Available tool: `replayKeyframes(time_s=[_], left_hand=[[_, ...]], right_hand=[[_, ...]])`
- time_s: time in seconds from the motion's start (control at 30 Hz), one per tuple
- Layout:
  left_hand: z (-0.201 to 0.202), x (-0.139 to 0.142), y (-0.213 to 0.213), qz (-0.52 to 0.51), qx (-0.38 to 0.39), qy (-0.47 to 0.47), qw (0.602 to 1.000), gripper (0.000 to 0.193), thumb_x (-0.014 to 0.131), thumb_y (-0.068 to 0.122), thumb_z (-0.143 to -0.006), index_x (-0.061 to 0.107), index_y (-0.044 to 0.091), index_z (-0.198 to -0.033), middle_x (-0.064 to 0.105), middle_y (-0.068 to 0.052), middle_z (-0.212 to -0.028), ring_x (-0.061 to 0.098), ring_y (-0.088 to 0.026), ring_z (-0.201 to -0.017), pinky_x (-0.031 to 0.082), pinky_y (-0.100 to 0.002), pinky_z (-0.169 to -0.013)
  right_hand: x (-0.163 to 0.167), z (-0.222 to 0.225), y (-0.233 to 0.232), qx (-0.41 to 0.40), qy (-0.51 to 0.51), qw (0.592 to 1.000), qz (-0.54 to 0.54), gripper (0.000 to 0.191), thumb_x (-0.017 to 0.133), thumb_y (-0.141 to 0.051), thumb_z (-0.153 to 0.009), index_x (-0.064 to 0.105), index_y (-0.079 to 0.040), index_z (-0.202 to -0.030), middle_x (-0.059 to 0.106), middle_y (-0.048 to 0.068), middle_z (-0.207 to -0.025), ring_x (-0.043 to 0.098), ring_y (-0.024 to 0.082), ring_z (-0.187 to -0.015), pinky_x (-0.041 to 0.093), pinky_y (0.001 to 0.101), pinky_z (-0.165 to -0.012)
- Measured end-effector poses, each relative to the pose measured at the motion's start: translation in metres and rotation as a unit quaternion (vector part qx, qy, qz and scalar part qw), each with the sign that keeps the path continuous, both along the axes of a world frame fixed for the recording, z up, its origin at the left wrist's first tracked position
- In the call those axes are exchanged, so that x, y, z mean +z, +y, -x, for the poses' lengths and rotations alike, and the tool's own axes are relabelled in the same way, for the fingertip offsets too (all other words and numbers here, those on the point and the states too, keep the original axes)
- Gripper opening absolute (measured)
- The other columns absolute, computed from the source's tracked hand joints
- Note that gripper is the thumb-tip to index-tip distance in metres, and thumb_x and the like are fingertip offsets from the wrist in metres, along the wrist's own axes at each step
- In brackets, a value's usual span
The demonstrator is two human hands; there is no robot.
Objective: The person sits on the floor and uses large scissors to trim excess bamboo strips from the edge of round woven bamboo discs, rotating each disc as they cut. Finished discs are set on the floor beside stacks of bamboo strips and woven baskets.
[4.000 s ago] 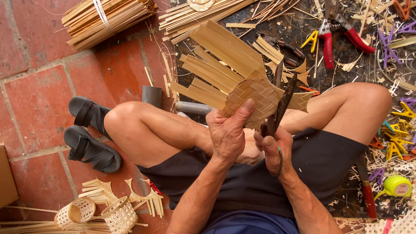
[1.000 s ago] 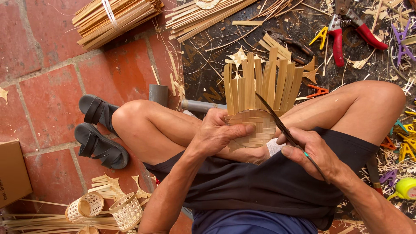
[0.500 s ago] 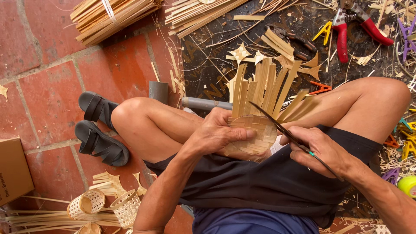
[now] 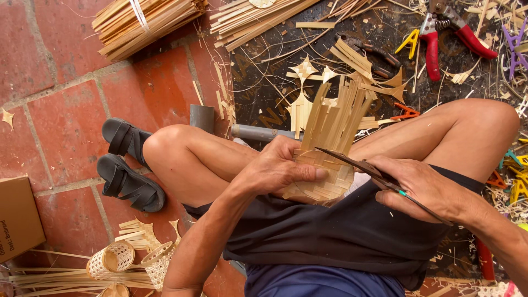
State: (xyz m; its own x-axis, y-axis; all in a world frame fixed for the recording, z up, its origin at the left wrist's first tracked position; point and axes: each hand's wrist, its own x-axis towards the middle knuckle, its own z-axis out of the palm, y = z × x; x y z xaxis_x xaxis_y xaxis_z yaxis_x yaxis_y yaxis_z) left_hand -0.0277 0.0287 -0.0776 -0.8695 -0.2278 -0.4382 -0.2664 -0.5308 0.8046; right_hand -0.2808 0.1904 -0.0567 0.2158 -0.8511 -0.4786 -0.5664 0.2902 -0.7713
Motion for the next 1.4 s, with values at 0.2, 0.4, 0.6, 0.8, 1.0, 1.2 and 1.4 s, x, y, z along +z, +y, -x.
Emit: replayKeyframes(time_s=[0.2,0.4,0.6,0.8,1.0,1.2,1.4], left_hand=[[0.002,0.004,-0.008,-0.025,-0.027,-0.004,0.999,0.032,0.081,0.011,-0.088,0.074,-0.006,-0.114,0.075,-0.001,-0.095,0.065,-0.006,-0.082,0.057,-0.025,-0.070],[0.001,0.017,-0.019,0.046,-0.052,-0.008,0.998,0.024,0.085,0.013,-0.086,0.077,-0.006,-0.097,0.071,0.001,-0.082,0.060,-0.005,-0.073,0.052,-0.025,-0.060],[0.004,0.028,-0.029,0.140,-0.130,-0.060,0.980,0.026,0.088,0.015,-0.083,0.076,-0.008,-0.086,0.069,-0.002,-0.072,0.058,-0.006,-0.065,0.049,-0.027,-0.054],[-0.002,0.028,-0.035,0.044,-0.100,-0.045,0.993,0.027,0.087,0.012,-0.079,0.078,-0.006,-0.097,0.074,-0.001,-0.082,0.063,-0.006,-0.070,0.054,-0.025,-0.059],[-0.002,0.072,-0.048,0.092,-0.084,-0.032,0.992,0.027,0.088,0.008,-0.079,0.078,-0.005,-0.100,0.075,-0.003,-0.086,0.065,-0.008,-0.072,0.053,-0.024,-0.063],[-0.027,0.126,-0.062,0.027,0.054,0.025,0.998,0.020,0.077,0.006,-0.083,0.077,-0.002,-0.101,0.080,-0.004,-0.091,0.075,-0.011,-0.080,0.059,-0.023,-0.072],[-0.004,0.108,-0.031,0.140,0.011,-0.039,0.989,0.024,0.078,0.010,-0.088,0.079,-0.003,-0.108,0.078,-0.007,-0.091,0.072,-0.013,-0.076,0.060,-0.028,-0.071]], right_hand=[[-0.007,-0.003,0.002,-0.024,-0.064,0.996,-0.052,0.038,0.063,-0.015,-0.078,0.063,-0.009,-0.115,0.058,0.008,-0.064,0.057,0.020,-0.059,0.051,0.0352,-0.059],[-0.018,-0.003,0.005,-0.014,-0.042,0.999,-0.018,0.025,0.064,-0.014,-0.077,0.063,-0.006,-0.100,0.061,0.010,-0.065,0.059,0.024,-0.059,0.050,0.0373,-0.059],[-0.011,-0.001,-0.001,0.016,0.024,0.999,0.027,0.038,0.071,-0.019,-0.073,0.063,-0.006,-0.108,0.066,0.014,-0.080,0.066,0.033,-0.074,0.052,0.0413,-0.067],[-0.007,-0.003,-0.005,0.012,-0.091,0.990,0.103,0.047,0.063,-0.006,-0.076,0.065,-0.004,-0.123,0.074,0.014,-0.099,0.070,0.030,-0.089,0.056,0.0400,-0.078],[0.020,0.012,-0.022,0.049,-0.023,0.998,0.038,0.037,0.065,-0.007,-0.081,0.066,-0.004,-0.117,0.072,0.010,-0.100,0.068,0.023,-0.086,0.057,0.0356,-0.077],[0.048,0.006,-0.016,-0.088,-0.050,0.991,0.087,0.026,0.068,-0.007,-0.085,0.067,-0.004,-0.111,0.070,0.007,-0.102,0.065,0.017,-0.083,0.057,0.0312,-0.075],[0.040,-0.051,-0.023,-0.292,-0.188,0.908,0.233,0.034,0.076,-0.008,-0.081,0.062,-0.001,-0.112,0.071,0.005,-0.095,0.069,0.012,-0.084,0.058,0.0286,-0.076]])
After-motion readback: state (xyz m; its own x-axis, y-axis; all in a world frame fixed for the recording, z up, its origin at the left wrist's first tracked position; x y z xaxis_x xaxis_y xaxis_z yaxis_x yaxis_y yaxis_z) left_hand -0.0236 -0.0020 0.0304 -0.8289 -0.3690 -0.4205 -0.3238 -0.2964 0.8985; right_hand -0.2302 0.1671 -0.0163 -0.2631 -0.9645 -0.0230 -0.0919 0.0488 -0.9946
